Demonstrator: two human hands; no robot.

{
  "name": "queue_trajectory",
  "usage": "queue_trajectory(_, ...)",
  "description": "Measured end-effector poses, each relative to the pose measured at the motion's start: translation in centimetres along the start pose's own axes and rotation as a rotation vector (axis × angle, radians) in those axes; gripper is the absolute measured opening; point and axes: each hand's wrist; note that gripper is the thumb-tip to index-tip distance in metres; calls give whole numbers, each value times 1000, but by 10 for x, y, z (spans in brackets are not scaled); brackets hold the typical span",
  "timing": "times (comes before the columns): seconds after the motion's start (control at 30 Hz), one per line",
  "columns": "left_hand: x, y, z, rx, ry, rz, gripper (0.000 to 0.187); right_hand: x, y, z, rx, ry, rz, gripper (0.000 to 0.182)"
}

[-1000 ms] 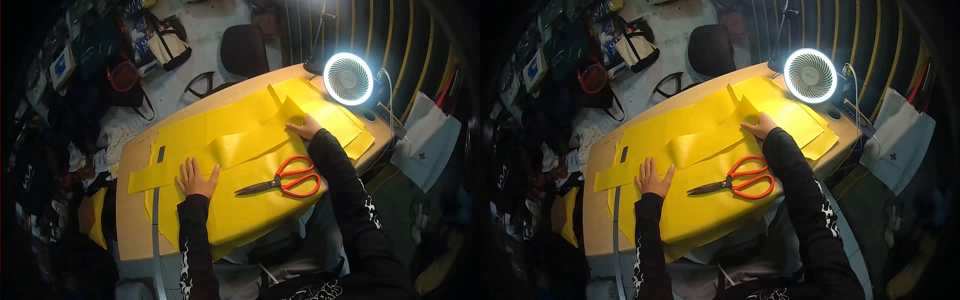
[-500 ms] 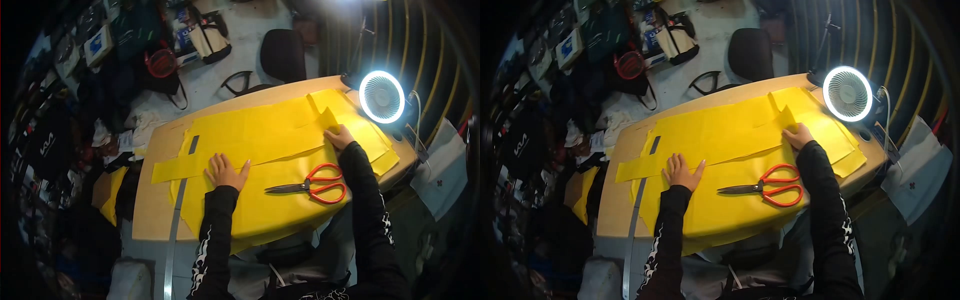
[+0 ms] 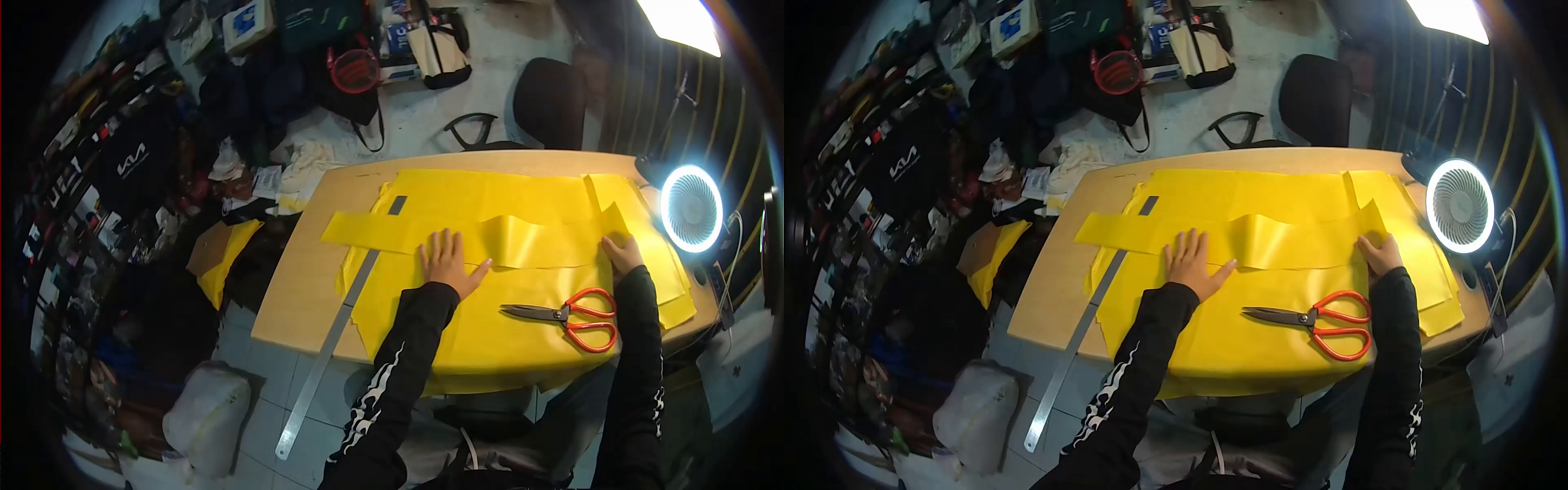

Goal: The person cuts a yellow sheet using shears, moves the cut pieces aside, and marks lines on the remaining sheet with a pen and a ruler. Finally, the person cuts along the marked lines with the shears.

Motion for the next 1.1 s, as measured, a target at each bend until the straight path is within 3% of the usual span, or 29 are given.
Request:
queue_trajectory(0.27,0,3,0,-144,-201,-33,83,-2,3,-17,-32,29,-77,16)
queue_trajectory(0.4,-3,13,5,-335,-478,-185,77,2,3,-13,-82,41,-73,19)
queue_trajectory(0.5,-3,22,15,-599,-437,-421,73,2,2,-10,-42,40,-64,19)
queue_trajectory(0.53,-6,23,19,-483,-382,-402,75,0,3,-14,-53,41,-67,19)
queue_trajectory(0.63,1,3,9,-356,-353,-51,80,0,4,-20,-131,42,-72,20)
queue_trajectory(0.77,7,-3,0,-124,133,142,93,-4,2,-23,-65,23,-51,22)
queue_trajectory(0.87,10,-9,0,-5,253,186,99,-6,3,-28,-119,53,-18,24)
queue_trajectory(1.1,4,0,6,-23,208,86,105,-6,4,-28,-169,0,-13,26)
Point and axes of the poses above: each hand's wrist, its own x-axis towards the middle knuckle, its own y-axis out of the back of the hand, z = x × y, and after that the axes turned 14 degrees about -x, right-handed
